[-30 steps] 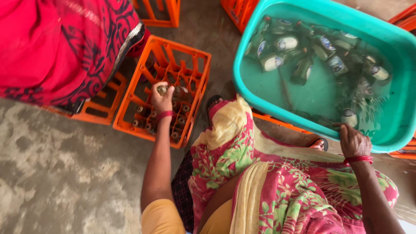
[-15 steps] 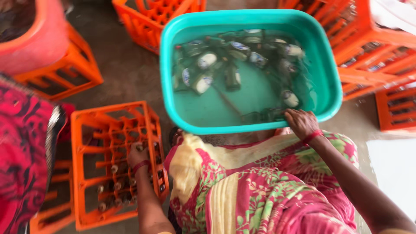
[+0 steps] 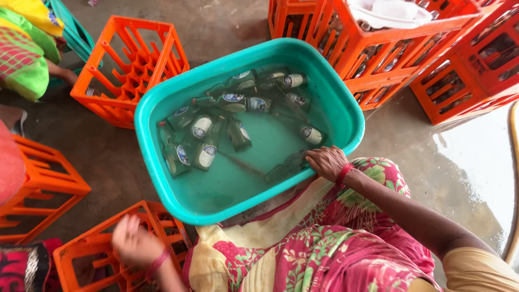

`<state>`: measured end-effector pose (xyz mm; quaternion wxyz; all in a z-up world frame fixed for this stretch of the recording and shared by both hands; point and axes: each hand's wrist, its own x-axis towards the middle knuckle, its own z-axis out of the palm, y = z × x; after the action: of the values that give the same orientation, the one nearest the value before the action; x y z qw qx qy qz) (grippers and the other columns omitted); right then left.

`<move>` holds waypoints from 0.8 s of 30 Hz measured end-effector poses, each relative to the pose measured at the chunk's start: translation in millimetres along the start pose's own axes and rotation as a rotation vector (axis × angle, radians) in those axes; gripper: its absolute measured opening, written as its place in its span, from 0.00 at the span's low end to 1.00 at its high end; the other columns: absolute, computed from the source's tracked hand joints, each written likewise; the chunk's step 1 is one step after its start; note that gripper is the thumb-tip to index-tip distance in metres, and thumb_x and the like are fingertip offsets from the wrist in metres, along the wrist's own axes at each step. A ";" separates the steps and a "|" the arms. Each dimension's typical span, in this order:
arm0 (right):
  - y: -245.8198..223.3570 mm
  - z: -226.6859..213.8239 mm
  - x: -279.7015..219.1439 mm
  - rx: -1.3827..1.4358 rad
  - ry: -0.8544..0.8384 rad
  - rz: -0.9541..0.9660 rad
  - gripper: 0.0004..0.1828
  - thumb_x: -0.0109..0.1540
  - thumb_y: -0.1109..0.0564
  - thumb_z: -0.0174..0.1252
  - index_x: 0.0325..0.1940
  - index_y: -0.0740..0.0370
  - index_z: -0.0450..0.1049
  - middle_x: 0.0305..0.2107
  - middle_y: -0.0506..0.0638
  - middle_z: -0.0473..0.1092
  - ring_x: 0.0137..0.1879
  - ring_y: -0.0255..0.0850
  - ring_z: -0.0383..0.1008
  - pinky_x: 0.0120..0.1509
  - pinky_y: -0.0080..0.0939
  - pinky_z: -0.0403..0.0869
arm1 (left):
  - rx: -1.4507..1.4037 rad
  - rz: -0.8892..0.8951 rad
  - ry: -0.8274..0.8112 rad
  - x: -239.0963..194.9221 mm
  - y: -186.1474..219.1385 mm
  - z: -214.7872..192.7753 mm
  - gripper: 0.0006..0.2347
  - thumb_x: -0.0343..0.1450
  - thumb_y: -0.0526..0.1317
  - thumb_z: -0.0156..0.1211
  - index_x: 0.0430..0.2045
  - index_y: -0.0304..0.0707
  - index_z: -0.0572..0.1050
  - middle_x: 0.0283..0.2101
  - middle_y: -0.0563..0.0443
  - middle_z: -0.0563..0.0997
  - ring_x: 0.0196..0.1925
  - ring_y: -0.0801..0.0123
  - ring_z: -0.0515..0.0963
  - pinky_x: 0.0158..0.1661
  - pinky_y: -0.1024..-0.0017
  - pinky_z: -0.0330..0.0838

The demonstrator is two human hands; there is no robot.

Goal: The person washes glass bottles by hand in a turquoise basin filled with water. They repeatedly submerge, rinse, and agitate each bottle, then place the cleaned bottles into nearby orange crates.

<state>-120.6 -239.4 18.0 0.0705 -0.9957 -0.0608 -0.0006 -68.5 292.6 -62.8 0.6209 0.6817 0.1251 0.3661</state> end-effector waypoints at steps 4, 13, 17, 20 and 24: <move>-5.5 -6.7 3.7 0.050 -0.008 0.009 0.14 0.68 0.47 0.46 0.42 0.52 0.75 0.32 0.50 0.76 0.43 0.49 0.76 0.43 0.54 0.73 | 0.267 0.538 -0.629 3.4 47.1 128.9 0.05 0.73 0.27 0.58 0.33 0.38 0.79 0.47 0.45 0.85 0.49 0.61 0.84 0.55 0.72 0.77; 2.9 -4.4 26.9 0.308 0.060 -0.116 0.16 0.61 0.51 0.58 0.53 0.51 0.73 0.38 0.54 0.72 0.44 0.53 0.75 0.43 0.53 0.74 | 1.042 0.223 -0.815 -33.4 22.6 282.8 0.24 0.65 0.43 0.69 0.56 0.55 0.69 0.56 0.46 0.75 0.59 0.47 0.74 0.52 0.45 0.70; -6.2 4.5 115.0 0.139 -0.009 -0.109 0.30 0.56 0.51 0.66 0.63 0.46 0.69 0.49 0.52 0.68 0.56 0.54 0.67 0.55 0.55 0.71 | 0.811 0.118 -0.941 -65.6 9.1 291.5 0.20 0.69 0.47 0.66 0.55 0.53 0.72 0.55 0.44 0.77 0.57 0.44 0.75 0.57 0.47 0.71; -25.9 23.4 206.5 0.081 0.034 -0.111 0.44 0.53 0.48 0.68 0.72 0.47 0.61 0.58 0.57 0.63 0.63 0.56 0.64 0.60 0.58 0.69 | 1.098 -0.006 -1.099 -73.9 -4.8 279.6 0.19 0.68 0.50 0.65 0.52 0.50 0.75 0.55 0.44 0.77 0.58 0.45 0.75 0.54 0.47 0.70; -53.1 60.1 296.0 0.075 -0.105 -0.032 0.50 0.55 0.44 0.68 0.77 0.50 0.54 0.64 0.57 0.60 0.67 0.57 0.62 0.64 0.60 0.67 | 1.130 -0.123 -1.236 -58.3 -15.5 278.0 0.18 0.69 0.51 0.64 0.52 0.47 0.78 0.55 0.41 0.80 0.57 0.46 0.79 0.55 0.52 0.74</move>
<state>166.3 -142.9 -31.2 0.1045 -0.9899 -0.0805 0.0529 77.1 49.3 -86.5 0.1618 0.9599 -0.0362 -0.2258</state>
